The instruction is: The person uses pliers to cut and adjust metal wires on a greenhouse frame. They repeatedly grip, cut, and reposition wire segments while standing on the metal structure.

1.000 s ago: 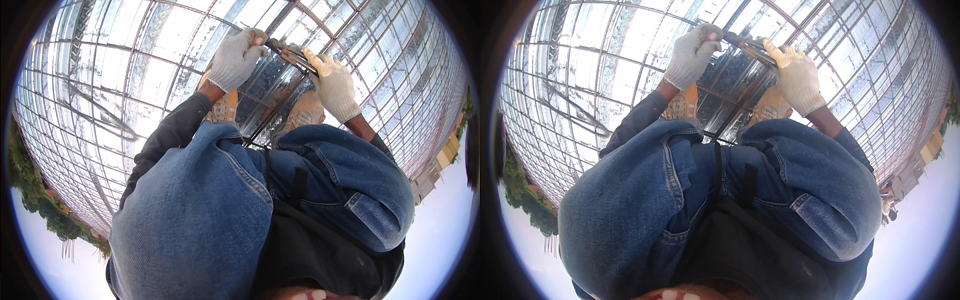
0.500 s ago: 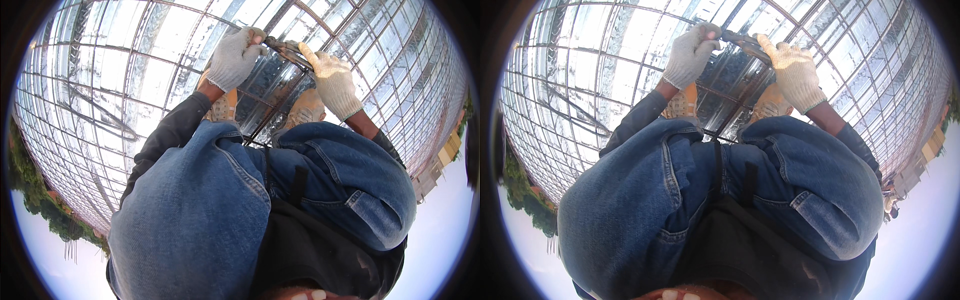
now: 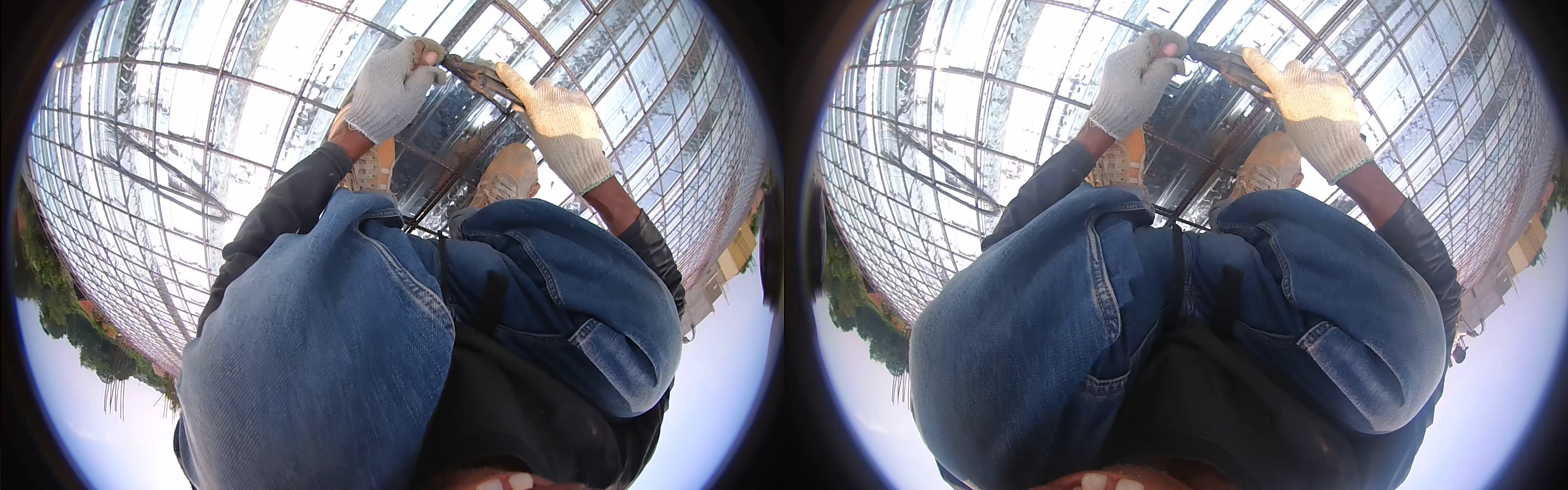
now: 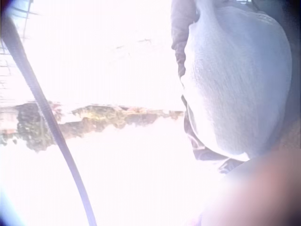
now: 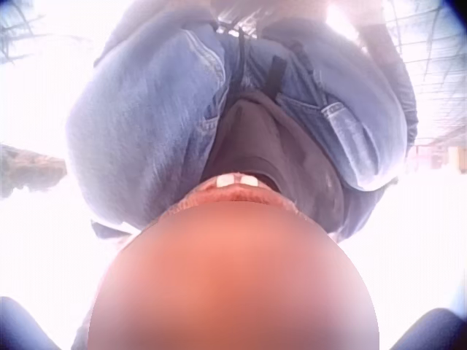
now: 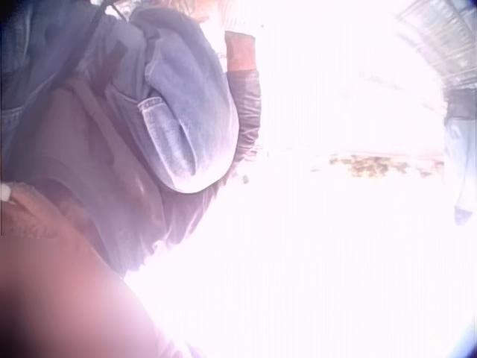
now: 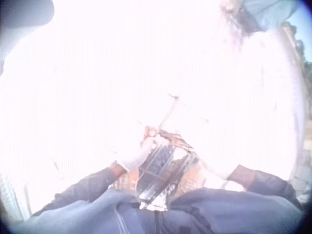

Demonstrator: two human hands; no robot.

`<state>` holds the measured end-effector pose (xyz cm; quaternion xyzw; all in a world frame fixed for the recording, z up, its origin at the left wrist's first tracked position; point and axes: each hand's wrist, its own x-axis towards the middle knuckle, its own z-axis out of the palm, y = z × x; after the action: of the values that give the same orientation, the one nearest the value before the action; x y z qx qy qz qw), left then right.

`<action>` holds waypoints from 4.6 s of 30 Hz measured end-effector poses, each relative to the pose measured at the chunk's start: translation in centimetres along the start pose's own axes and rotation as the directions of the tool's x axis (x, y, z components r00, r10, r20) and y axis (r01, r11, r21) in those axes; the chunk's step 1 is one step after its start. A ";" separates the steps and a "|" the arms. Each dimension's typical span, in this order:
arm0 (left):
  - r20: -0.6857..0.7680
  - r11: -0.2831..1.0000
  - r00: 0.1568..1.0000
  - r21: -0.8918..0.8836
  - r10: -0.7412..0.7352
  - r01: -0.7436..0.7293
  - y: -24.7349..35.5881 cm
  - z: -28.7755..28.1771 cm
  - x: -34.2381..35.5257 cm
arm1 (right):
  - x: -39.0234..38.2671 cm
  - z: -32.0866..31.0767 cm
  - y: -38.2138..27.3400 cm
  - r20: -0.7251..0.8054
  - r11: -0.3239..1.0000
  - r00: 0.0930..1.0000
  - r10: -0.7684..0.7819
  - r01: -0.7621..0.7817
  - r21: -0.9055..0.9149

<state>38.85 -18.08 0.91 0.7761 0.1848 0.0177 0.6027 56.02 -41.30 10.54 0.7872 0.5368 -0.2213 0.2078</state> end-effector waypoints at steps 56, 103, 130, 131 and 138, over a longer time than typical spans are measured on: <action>0.149 0.750 0.812 0.319 0.564 -0.579 4.5 10.3 5.3 | -4.2 -5.0 2.2 -0.063 0.953 0.997 0.049 -0.028 0.301; -0.077 0.789 0.800 0.241 0.595 -0.565 5.3 11.8 3.7 | -3.7 -5.9 5.1 0.244 0.844 0.969 0.023 -0.150 0.515; 0.037 0.682 0.796 0.491 0.605 -0.542 5.2 10.8 3.5 | -7.4 -2.9 2.7 0.273 0.747 0.953 0.131 -0.276 0.605; 0.034 0.687 0.796 0.484 0.604 -0.542 5.3 10.9 3.5 | -7.6 -2.9 2.5 0.251 0.778 0.959 0.134 -0.259 0.573; 0.210 0.790 0.846 0.302 0.491 -0.534 4.1 10.7 5.4 | -4.7 -7.3 1.8 0.029 0.958 0.996 0.087 -0.092 0.271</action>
<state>47.65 -27.18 0.83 0.8909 -0.0693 0.1005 0.4376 57.05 -41.32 19.40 0.8299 0.4634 -0.2897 0.1120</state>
